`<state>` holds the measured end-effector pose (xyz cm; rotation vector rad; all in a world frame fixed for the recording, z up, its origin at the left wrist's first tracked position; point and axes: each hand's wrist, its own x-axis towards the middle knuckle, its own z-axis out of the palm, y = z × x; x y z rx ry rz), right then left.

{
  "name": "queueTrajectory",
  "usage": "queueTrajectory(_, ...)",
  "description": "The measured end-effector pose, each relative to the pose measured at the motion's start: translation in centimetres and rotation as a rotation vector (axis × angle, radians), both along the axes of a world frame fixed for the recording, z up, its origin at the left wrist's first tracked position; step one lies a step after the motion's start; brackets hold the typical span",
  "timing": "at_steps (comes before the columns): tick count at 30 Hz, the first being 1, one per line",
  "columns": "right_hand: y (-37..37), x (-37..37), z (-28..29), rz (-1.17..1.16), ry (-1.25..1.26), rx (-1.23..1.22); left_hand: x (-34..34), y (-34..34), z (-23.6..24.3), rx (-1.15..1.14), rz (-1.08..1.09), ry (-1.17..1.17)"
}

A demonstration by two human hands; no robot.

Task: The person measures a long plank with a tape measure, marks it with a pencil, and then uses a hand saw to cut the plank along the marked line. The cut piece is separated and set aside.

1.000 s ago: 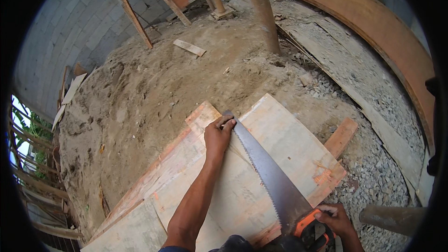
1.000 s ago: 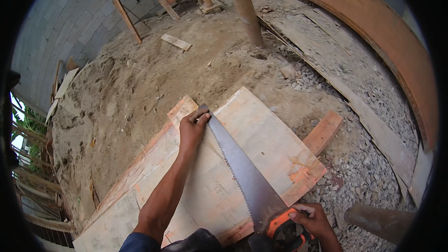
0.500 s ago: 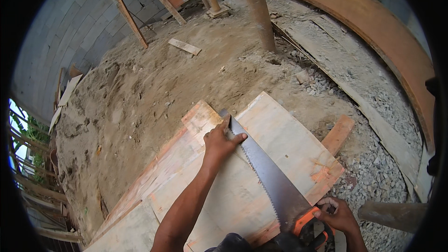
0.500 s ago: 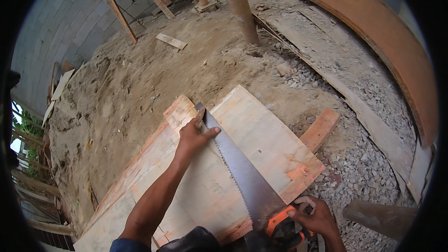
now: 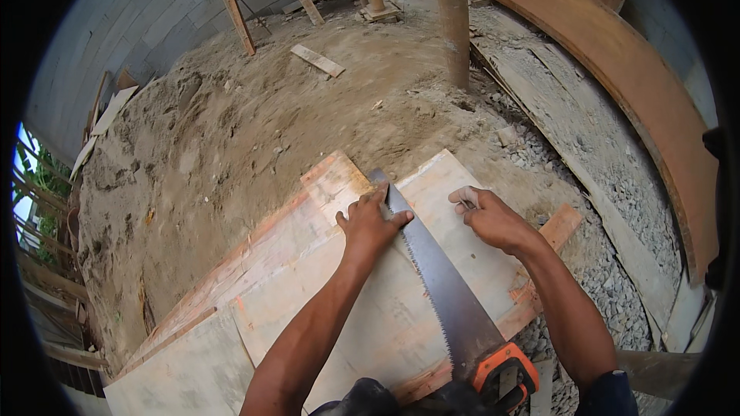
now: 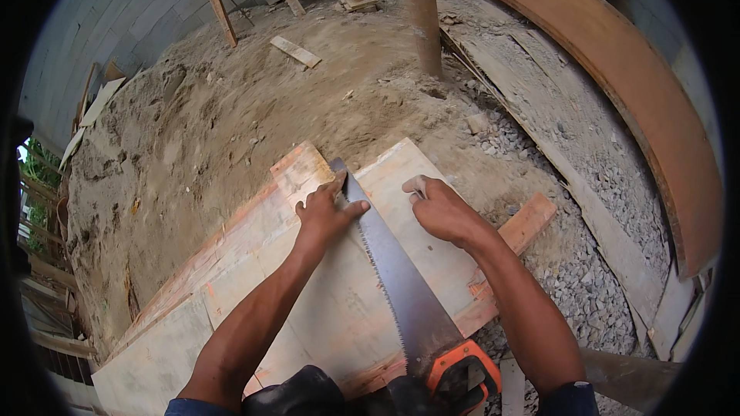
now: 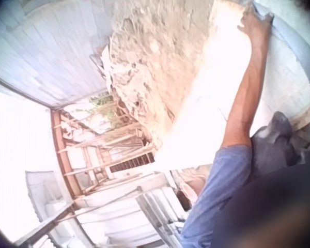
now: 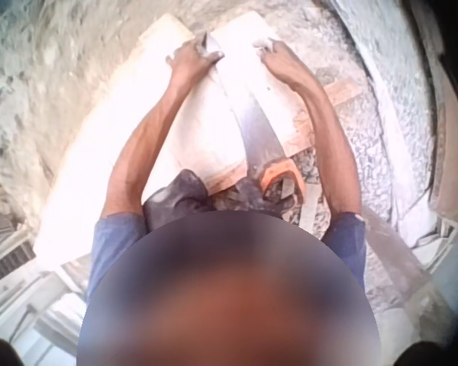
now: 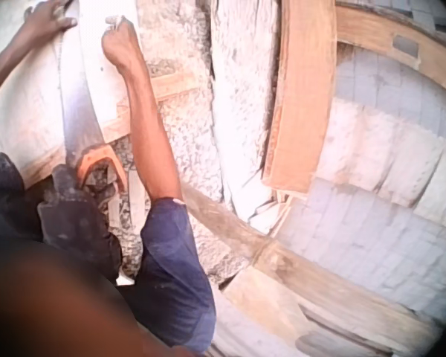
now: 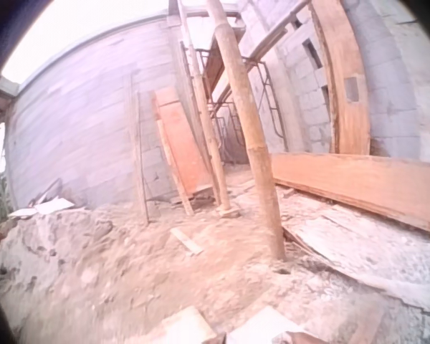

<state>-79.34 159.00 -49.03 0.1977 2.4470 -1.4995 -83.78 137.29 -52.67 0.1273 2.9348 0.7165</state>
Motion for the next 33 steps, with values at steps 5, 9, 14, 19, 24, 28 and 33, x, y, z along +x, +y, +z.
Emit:
queueTrajectory(5,-3.7,-6.1,-1.3,0.104,0.287,0.266,-0.3,-0.4,0.1,-0.023,-0.025,-0.039)
queueTrajectory(9,-5.8,-8.6,-2.4,0.105,0.301,0.389,-0.6,-0.6,0.5,-0.049,-0.07,-0.071)
queueTrajectory(14,-7.3,-8.7,-4.0,0.141,0.477,0.422,-0.7,-0.7,1.1,-0.08,-0.101,-0.112)
queueTrajectory(19,-7.3,-8.5,-3.2,0.173,0.285,0.5,-0.6,-0.4,1.8,-0.091,-0.088,-0.161)
queueTrajectory(24,-8.0,-8.1,-2.6,0.125,0.39,0.533,-0.6,-0.4,1.8,-0.124,-0.099,-0.13)
queueTrajectory(28,-8.2,-7.6,-2.9,0.17,0.396,0.575,-0.7,-0.4,1.0,-0.126,-0.107,-0.11)
queueTrajectory(33,-8.0,-6.8,-2.3,0.238,0.3,0.575,-0.6,-0.2,0.9,-0.119,-0.086,-0.102)
